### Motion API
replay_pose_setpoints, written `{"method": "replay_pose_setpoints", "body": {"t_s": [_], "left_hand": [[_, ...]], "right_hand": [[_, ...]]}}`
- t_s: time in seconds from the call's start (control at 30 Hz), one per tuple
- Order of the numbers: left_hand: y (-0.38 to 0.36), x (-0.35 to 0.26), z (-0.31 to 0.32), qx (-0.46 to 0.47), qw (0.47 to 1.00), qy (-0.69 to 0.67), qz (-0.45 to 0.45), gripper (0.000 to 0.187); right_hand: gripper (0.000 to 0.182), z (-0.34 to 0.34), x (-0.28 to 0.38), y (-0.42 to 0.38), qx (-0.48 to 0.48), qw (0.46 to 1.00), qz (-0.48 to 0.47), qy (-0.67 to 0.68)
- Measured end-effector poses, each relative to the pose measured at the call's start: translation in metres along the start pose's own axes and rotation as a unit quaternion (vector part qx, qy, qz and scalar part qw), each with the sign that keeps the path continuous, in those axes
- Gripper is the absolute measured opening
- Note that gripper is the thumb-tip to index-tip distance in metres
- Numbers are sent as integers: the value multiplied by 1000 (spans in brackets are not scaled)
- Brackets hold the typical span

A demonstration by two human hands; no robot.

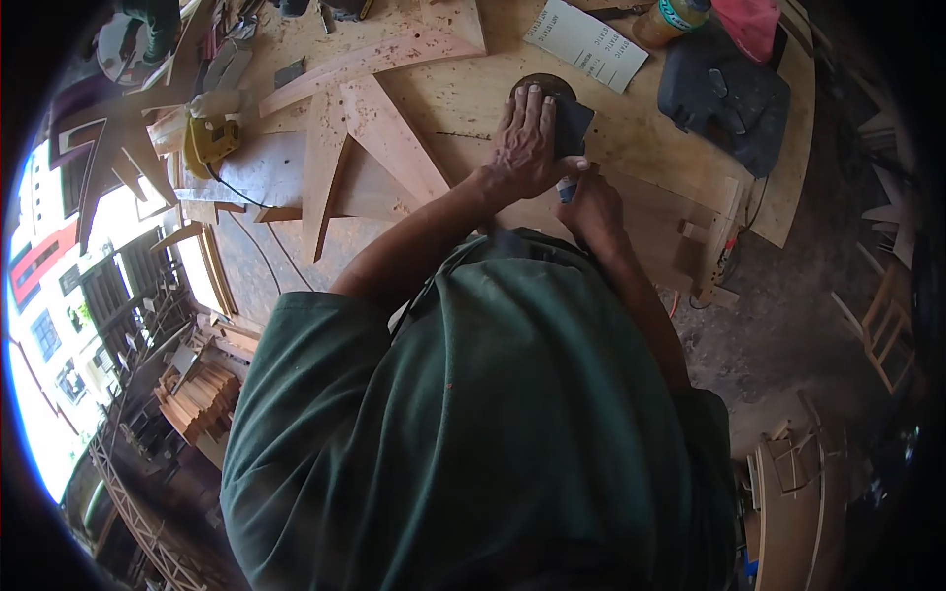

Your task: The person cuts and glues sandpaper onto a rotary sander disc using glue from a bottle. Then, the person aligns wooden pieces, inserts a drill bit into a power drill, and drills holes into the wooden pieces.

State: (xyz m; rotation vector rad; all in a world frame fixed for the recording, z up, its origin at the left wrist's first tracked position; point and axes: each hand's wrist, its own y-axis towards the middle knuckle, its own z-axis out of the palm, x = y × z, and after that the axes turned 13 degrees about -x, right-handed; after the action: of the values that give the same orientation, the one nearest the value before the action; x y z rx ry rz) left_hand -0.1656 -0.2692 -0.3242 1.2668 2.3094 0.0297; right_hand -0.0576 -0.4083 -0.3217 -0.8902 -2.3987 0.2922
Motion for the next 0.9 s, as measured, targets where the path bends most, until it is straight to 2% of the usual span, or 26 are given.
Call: {"method": "replay_pose_setpoints", "body": {"t_s": [0.1, 0.23, 0.37, 0.47, 0.5, 0.63, 0.73, 0.9], "left_hand": [[28, 11, -1, 43, 999, -13, -16, 116], [9, 2, -6, 43, 998, 1, 37, 117], [-4, 22, -15, 2, 999, 1, 37, 114], [43, 17, -26, 109, 992, -45, -54, 111], [39, 12, -12, 11, 1000, 3, 15, 110], [16, 5, -3, 31, 996, -39, 77, 113], [-6, 16, -6, 31, 995, -53, 83, 112], [26, 6, 2, 15, 1000, -20, 5, 112]], "right_hand": [[59, -1, 4, 0, 7, 1000, 15, 0], [59, 7, -6, 4, -8, 1000, -7, 13], [56, -7, 0, 0, 5, 1000, -1, 20], [55, -7, 5, -1, -1, 1000, 14, 0], [55, -2, 3, 0, -1, 1000, 15, -5], [55, 5, -6, 5, 7, 1000, 2, 6], [54, -7, 0, 2, -4, 1000, -5, 12], [56, -9, 5, 3, 7, 1000, 11, 4]]}}
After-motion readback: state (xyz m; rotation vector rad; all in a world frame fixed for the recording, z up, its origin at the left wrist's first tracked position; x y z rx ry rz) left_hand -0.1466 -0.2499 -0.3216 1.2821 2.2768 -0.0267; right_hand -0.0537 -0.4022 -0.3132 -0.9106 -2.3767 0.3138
